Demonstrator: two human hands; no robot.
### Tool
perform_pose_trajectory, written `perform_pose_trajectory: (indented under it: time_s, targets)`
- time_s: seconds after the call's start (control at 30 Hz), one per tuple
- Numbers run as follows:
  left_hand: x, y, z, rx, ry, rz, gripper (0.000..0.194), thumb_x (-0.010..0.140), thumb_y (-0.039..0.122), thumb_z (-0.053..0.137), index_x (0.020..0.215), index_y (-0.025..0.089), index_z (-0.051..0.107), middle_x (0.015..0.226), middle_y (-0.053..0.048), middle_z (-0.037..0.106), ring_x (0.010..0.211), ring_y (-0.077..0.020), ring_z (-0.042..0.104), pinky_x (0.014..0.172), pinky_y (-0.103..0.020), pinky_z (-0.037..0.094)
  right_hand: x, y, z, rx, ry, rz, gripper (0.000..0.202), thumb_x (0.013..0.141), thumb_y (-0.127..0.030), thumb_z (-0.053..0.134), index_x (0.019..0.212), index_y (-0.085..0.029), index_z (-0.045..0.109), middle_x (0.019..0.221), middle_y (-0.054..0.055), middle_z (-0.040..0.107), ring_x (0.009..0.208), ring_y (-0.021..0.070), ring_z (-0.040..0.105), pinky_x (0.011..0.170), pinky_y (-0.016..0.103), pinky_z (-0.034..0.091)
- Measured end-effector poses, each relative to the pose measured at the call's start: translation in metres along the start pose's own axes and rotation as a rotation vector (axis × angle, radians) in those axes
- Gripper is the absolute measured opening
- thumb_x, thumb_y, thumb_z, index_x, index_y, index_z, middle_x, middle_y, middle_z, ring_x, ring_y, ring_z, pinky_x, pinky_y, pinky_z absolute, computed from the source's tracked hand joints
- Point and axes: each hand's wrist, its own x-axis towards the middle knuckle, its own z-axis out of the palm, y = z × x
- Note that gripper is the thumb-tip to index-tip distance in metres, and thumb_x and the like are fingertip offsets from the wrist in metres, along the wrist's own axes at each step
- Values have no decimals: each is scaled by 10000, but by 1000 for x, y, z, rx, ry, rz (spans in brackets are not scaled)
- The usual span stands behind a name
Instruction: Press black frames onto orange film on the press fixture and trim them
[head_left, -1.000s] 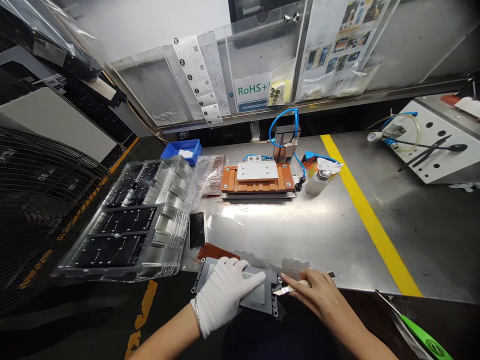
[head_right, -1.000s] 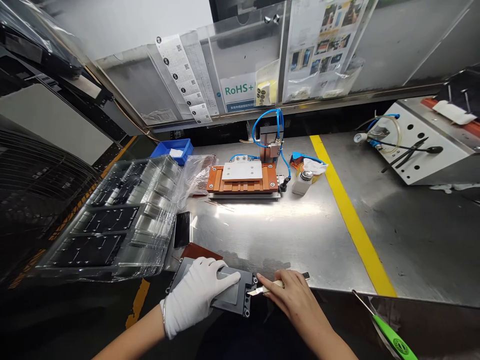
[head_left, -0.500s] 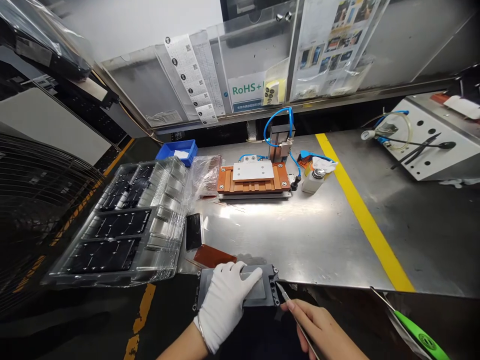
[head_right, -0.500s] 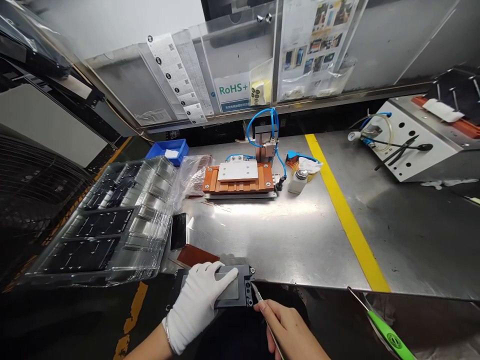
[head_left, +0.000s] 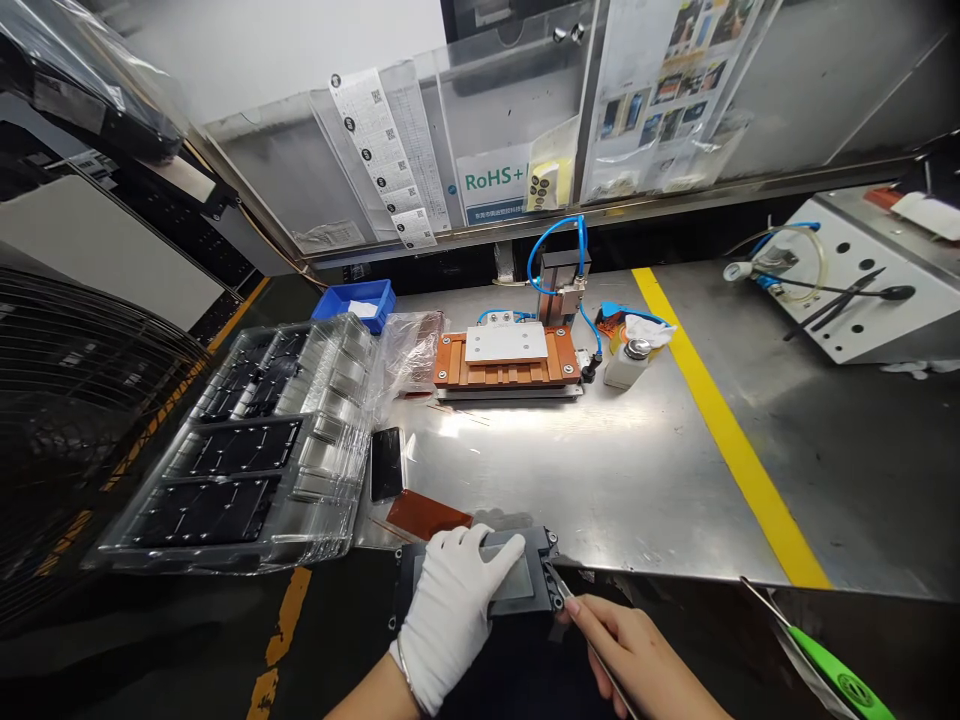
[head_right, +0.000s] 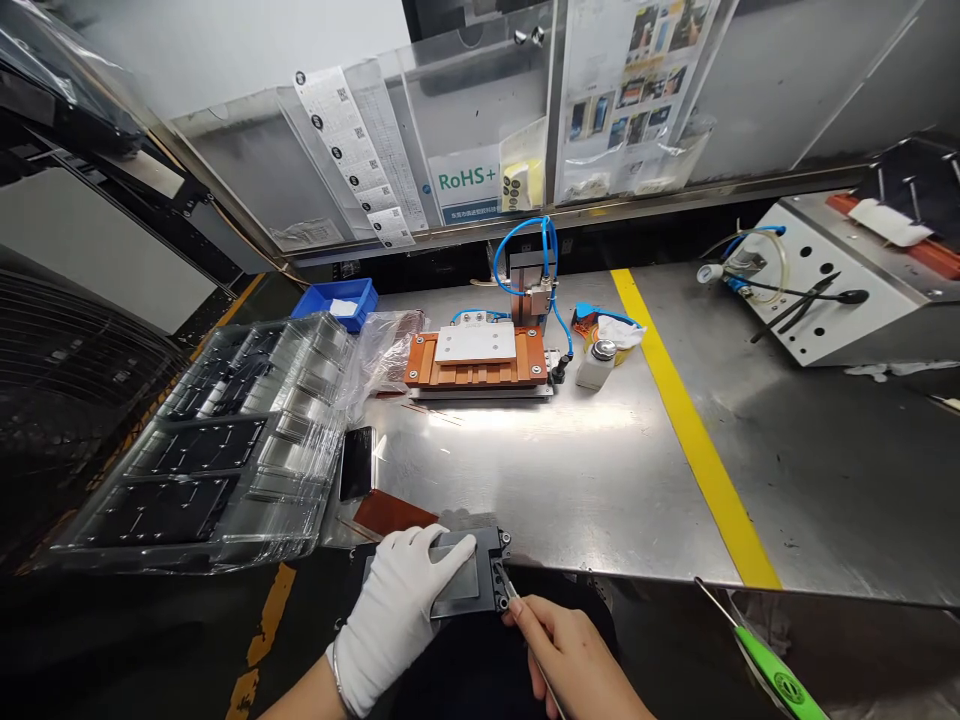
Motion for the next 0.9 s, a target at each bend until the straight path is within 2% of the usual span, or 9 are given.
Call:
perform_pose_trajectory:
  time_s: [0.23,0.37,0.6,0.9]
  targets:
    - [3,1,0,4,6,2,716,786,177,597,1420,391,341,1249,-117,514,1038,-317,529,895,-497,420,2,2,-2,-6,4,1,612,922,-687,294,987,-173,621,453,-54,552,382,144,575,477,235,440]
    - [4,1,-1,0,-4,4,762,754,143,604,1421,397,337,1262,-112,508,1035,-312,527,895,-494,418,2,-1,-5,-7,-2,2,608,922,-687,296,970,-177,624,440,-55,545,366,143,564,465,234,430]
    - [5,2,-2,-13,10,-16,723,779,160,605,1415,396,356,1252,-103,512,1050,-299,519,916,-485,410,0,-3,-5,-6,-14,-1,624,914,-706,288,949,-186,630,432,-58,528,353,141,550,438,231,405]
    - [4,2,1,-6,30,-25,711,789,176,611,1416,404,366,1258,-94,510,1058,-293,516,922,-486,412,-1,-6,-5,-26,8,-15,576,935,-668,306,963,-190,627,453,-63,538,380,135,559,504,241,445]
